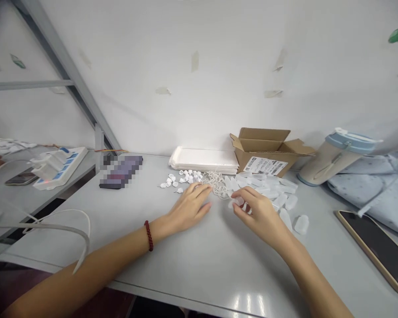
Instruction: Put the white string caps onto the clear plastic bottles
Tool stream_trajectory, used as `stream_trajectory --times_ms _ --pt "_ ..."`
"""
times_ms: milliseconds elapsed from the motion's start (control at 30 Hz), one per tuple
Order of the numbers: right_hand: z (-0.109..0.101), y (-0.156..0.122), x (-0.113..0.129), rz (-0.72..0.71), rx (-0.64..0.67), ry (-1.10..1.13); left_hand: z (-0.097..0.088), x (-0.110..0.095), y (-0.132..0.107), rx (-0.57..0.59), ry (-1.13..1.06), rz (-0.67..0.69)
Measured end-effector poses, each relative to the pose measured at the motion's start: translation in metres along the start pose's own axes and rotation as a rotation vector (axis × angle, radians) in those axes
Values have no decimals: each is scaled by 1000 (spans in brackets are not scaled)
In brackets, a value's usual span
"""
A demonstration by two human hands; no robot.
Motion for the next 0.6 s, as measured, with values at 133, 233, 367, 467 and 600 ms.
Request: stream_trajectory --times_ms 133,233,367,467,600 --pt "-1 1 7 -15 -85 57 -8 2 1 -82 -86 -49" --pt "3 0 11 5 -121 126 -10 5 1 -134 -108 -76" --pt "16 -4 11 177 -47 384 -13 6 0 -169 -84 -74" --pt "26 -7 9 390 22 600 -15 0 -4 -168 -83 -18" --pt "32 -9 7 517 4 703 -21 -8 -7 -206 -101 50"
Point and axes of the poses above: each hand's wrist, its own y-axis towards the middle knuckle, its own z-axis out of the palm, x = y × z, the point moved 5 cm from there along y, towards the middle knuckle, and after that the axes turned 12 degrees about -x, right-handed, at the moved point
